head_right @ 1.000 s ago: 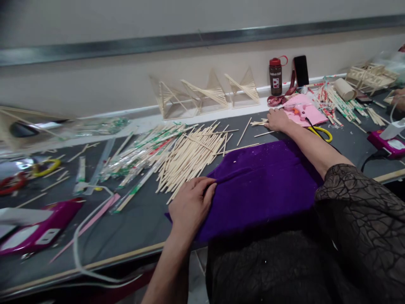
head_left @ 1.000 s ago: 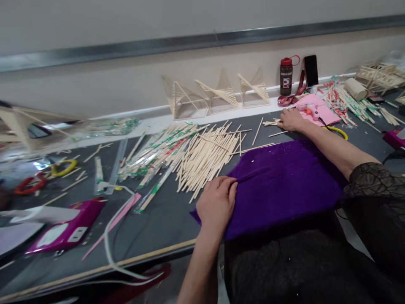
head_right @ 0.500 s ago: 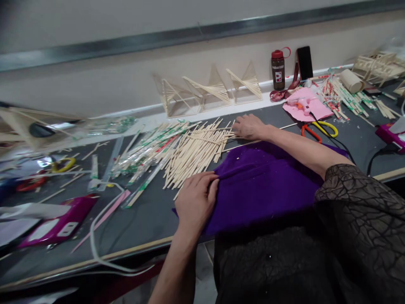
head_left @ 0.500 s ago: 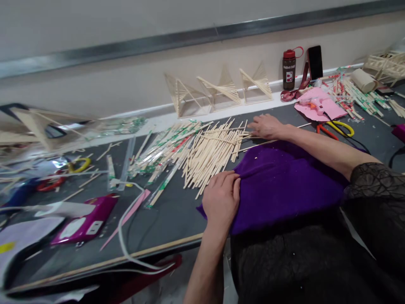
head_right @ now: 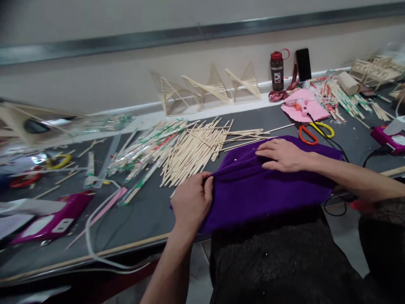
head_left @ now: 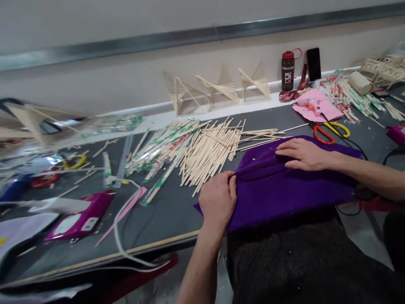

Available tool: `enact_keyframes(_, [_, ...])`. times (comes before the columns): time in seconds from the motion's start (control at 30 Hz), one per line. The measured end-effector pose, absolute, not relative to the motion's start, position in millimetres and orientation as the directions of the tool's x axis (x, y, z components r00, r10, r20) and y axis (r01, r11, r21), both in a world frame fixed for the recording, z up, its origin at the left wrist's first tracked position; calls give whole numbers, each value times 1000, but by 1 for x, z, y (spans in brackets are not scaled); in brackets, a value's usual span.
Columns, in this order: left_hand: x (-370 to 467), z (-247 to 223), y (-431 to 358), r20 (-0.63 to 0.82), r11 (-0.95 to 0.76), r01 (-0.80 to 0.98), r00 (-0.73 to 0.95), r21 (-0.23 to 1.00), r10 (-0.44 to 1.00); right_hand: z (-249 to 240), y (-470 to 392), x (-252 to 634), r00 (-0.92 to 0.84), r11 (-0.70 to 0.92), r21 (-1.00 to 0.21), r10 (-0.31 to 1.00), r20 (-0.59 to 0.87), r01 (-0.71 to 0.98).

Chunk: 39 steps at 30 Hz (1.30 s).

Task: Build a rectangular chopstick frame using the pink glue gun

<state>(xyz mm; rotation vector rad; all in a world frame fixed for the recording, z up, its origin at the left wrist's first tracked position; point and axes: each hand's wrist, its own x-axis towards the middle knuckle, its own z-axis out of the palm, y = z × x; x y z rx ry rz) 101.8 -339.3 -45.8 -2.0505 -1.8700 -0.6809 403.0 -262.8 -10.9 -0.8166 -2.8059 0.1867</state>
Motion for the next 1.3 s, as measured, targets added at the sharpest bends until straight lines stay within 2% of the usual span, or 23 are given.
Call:
enact_keyframes(0.07, [101,-45,-340,521,-137,987,72,87,850,-10,-256,383,-885,892,-144,446,134,428])
enact_keyframes(0.13, [100,-45,-342,524,-143,987,83,76,848,-6,-243,369,-927,923,-99,375,19,372])
enact_keyframes(0.2, [98,-45,-343,538,-131,988,65,85,841,-1,-228,369,-874,874,15,487,-13,486])
enact_keyframes(0.27, [97,-47,-344,564,-112,987,27,116,825,4,-220,381,-656,648,112,752,57,753])
enact_keyframes(0.3, [96,-47,-344,577,-106,985,9,135,817,6,-219,389,-547,533,134,830,109,836])
enact_keyframes(0.33, [96,-48,-344,586,-103,983,-5,150,810,7,-221,397,-513,497,135,848,134,857])
enact_keyframes(0.47, [97,-48,-344,583,-91,979,-32,181,812,1,-241,418,-705,697,112,703,87,709])
enact_keyframes(0.67, [98,-40,-348,581,-289,944,147,159,801,-23,-246,419,-695,686,120,696,182,718])
enact_keyframes(0.8, [96,-38,-346,626,-389,908,215,154,749,-26,-243,426,-709,753,16,612,350,658])
enact_keyframes(0.87, [95,-39,-345,662,-421,888,204,186,722,-22,-245,429,-698,764,-89,624,350,639])
enact_keyframes(1.03, [89,-43,-347,587,-348,871,87,348,805,-9,-244,427,-649,652,-457,737,190,606])
enact_keyframes(1.13, [87,-41,-350,574,-306,866,27,395,818,0,-239,423,-688,517,-675,726,20,526])
enact_keyframes(1.2, [89,-39,-352,590,-295,867,2,401,808,7,-239,421,-722,421,-722,675,-155,549])
enact_keyframes(1.3, [93,-37,-353,605,-246,899,-26,362,796,15,-247,416,-678,418,-615,683,-272,668])
